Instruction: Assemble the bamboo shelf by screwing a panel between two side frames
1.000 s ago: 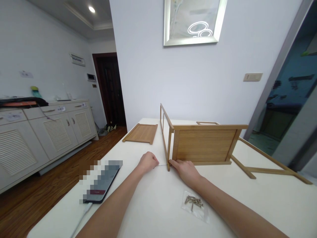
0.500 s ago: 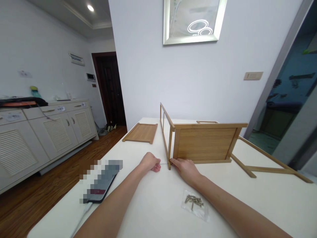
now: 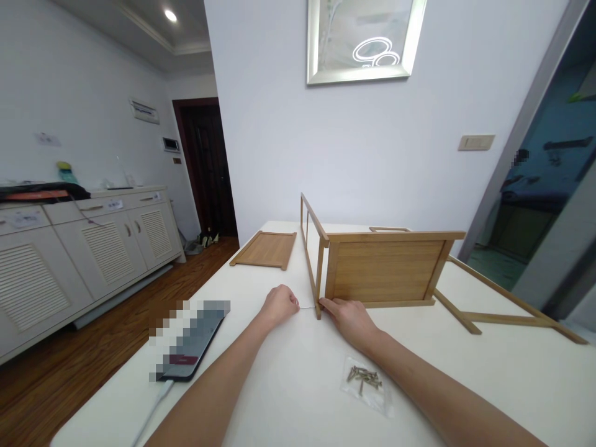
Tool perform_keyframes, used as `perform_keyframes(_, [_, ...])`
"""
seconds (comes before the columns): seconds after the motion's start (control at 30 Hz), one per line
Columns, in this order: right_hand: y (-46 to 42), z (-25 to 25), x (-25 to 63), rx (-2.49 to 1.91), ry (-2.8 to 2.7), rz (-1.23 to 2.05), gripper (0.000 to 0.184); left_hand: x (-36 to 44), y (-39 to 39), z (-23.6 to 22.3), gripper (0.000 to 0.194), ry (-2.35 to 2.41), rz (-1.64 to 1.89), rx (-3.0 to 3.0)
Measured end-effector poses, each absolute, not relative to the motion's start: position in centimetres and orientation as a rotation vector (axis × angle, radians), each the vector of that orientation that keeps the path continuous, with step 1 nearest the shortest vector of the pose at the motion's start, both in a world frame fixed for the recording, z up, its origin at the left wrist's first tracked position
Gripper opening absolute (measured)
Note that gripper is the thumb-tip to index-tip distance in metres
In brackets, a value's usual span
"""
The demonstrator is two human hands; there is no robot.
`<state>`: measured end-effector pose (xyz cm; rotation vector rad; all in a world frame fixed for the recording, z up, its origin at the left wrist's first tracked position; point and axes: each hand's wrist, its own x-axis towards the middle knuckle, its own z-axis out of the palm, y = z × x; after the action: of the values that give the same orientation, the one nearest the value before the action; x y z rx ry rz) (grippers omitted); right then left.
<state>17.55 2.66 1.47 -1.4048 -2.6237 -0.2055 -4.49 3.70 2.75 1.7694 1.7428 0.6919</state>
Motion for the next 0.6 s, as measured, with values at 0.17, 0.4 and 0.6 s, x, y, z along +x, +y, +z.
perform_keyframes(0.17, [2.6, 1.5, 17.7, -1.412, -2.623, -0.212, 0.038, -4.4, 3.6, 2.6, 0.007, 1.801, 0.629, 1.911])
perform_keyframes(0.4, [2.6, 1.5, 17.6, -1.420, -2.626, -0.199, 0.039, -3.7, 3.3, 2.8, 0.012, 1.925, 0.582, 2.022])
perform_keyframes(0.6, [2.6, 1.6, 17.6, -1.426, -2.620, -0.192, 0.039, -3.7, 2.5, 4.0, 0.015, 1.936, 0.500, 2.160])
